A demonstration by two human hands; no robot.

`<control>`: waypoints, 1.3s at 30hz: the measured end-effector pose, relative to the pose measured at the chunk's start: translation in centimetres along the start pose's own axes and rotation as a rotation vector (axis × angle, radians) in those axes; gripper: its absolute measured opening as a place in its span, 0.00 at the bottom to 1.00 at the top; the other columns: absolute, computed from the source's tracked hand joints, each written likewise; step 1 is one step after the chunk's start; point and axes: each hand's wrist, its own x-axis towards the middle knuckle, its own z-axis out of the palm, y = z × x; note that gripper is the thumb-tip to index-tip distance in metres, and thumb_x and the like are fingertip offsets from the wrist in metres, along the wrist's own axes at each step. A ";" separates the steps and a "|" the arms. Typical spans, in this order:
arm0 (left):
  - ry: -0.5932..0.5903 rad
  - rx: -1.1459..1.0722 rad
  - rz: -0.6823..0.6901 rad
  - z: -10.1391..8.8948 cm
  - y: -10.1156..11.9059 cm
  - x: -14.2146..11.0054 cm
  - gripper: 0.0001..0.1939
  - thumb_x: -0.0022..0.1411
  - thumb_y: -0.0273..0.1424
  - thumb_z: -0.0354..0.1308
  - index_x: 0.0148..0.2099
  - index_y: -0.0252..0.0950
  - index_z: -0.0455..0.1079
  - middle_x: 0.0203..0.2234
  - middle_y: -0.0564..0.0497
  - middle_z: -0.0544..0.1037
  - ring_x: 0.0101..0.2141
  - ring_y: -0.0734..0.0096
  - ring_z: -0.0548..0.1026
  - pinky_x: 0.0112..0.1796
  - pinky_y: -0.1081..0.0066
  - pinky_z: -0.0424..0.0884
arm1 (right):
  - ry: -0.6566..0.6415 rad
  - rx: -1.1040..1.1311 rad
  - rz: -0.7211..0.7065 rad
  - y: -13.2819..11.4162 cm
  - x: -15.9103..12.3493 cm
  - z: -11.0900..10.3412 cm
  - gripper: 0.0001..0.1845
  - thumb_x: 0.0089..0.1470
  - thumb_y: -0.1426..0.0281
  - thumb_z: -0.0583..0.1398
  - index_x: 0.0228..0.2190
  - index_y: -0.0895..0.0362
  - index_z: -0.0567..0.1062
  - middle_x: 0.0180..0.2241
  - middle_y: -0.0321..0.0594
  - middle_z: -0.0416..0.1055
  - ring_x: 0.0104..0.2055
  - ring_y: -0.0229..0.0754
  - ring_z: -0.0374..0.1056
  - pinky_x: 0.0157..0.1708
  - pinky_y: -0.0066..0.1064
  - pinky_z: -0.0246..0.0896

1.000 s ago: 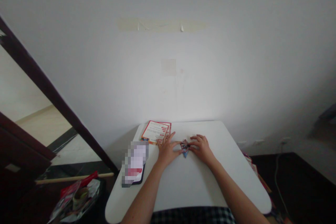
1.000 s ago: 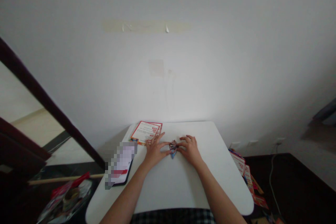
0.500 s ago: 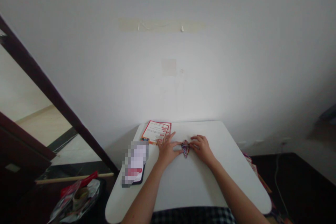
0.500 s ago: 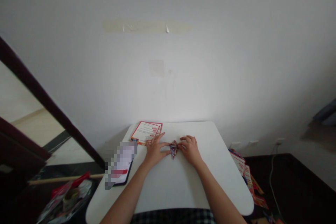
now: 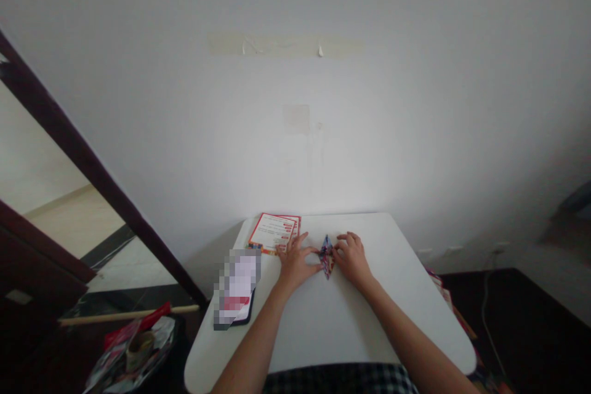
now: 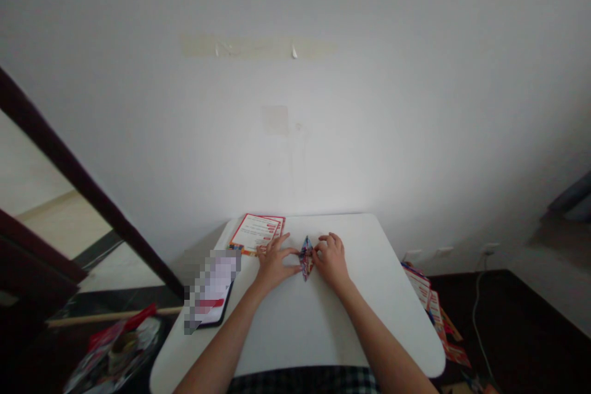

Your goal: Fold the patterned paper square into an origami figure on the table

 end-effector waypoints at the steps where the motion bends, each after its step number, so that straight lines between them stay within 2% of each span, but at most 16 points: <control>1: -0.002 0.004 0.002 0.0 0.0 0.1 0.20 0.48 0.44 0.71 0.45 0.56 0.78 0.66 0.56 0.59 0.66 0.46 0.51 0.61 0.32 0.36 | 0.005 -0.002 0.000 -0.1 0.0 0.0 0.11 0.59 0.64 0.58 0.35 0.52 0.80 0.49 0.45 0.70 0.61 0.53 0.54 0.59 0.48 0.53; 5: 0.006 0.013 0.005 0.3 0.1 0.5 0.19 0.49 0.46 0.69 0.46 0.55 0.78 0.65 0.54 0.62 0.65 0.45 0.53 0.60 0.30 0.38 | -0.002 0.005 0.020 0.0 0.2 0.1 0.11 0.59 0.62 0.58 0.35 0.51 0.80 0.48 0.44 0.71 0.59 0.53 0.56 0.59 0.47 0.53; 12: -0.003 0.026 -0.011 1.0 0.3 1.1 0.22 0.46 0.45 0.71 0.46 0.53 0.76 0.63 0.51 0.64 0.64 0.45 0.55 0.58 0.26 0.39 | -0.005 0.013 0.106 0.2 0.7 0.4 0.10 0.57 0.61 0.61 0.32 0.52 0.80 0.47 0.45 0.70 0.55 0.51 0.59 0.57 0.44 0.53; 18: -0.037 0.025 -0.058 0.8 0.7 1.5 0.24 0.45 0.47 0.70 0.47 0.53 0.76 0.63 0.50 0.65 0.64 0.44 0.55 0.58 0.28 0.43 | -0.001 -0.029 0.159 -0.2 0.7 0.5 0.09 0.55 0.60 0.63 0.32 0.52 0.79 0.48 0.46 0.69 0.55 0.53 0.59 0.56 0.46 0.53; 23: 0.053 0.039 -0.089 1.2 1.4 1.6 0.15 0.53 0.45 0.66 0.44 0.51 0.77 0.60 0.53 0.68 0.63 0.44 0.56 0.58 0.28 0.44 | 0.026 -0.055 0.144 -0.6 0.3 0.4 0.09 0.56 0.61 0.61 0.33 0.51 0.78 0.48 0.45 0.68 0.56 0.54 0.58 0.56 0.48 0.51; 28: 0.132 0.087 -0.098 1.8 2.3 1.0 0.18 0.58 0.42 0.63 0.51 0.49 0.72 0.61 0.49 0.67 0.63 0.47 0.56 0.58 0.28 0.43 | 0.060 -0.100 0.122 -0.9 0.1 0.3 0.11 0.59 0.59 0.57 0.39 0.52 0.75 0.45 0.45 0.69 0.54 0.52 0.59 0.57 0.49 0.50; 32: 0.185 0.075 -0.037 1.9 2.2 0.4 0.17 0.58 0.40 0.63 0.50 0.54 0.72 0.61 0.53 0.66 0.63 0.48 0.55 0.59 0.27 0.38 | 0.039 -0.118 0.119 -1.2 0.1 0.1 0.11 0.59 0.61 0.58 0.42 0.50 0.74 0.46 0.44 0.68 0.54 0.52 0.58 0.59 0.51 0.47; 39: 0.171 0.039 -0.075 1.7 1.9 0.2 0.12 0.59 0.42 0.62 0.46 0.51 0.77 0.60 0.50 0.67 0.62 0.46 0.57 0.59 0.28 0.40 | -0.026 -0.118 0.122 -1.4 0.0 -0.3 0.09 0.58 0.62 0.59 0.41 0.46 0.75 0.51 0.43 0.67 0.58 0.53 0.56 0.60 0.56 0.45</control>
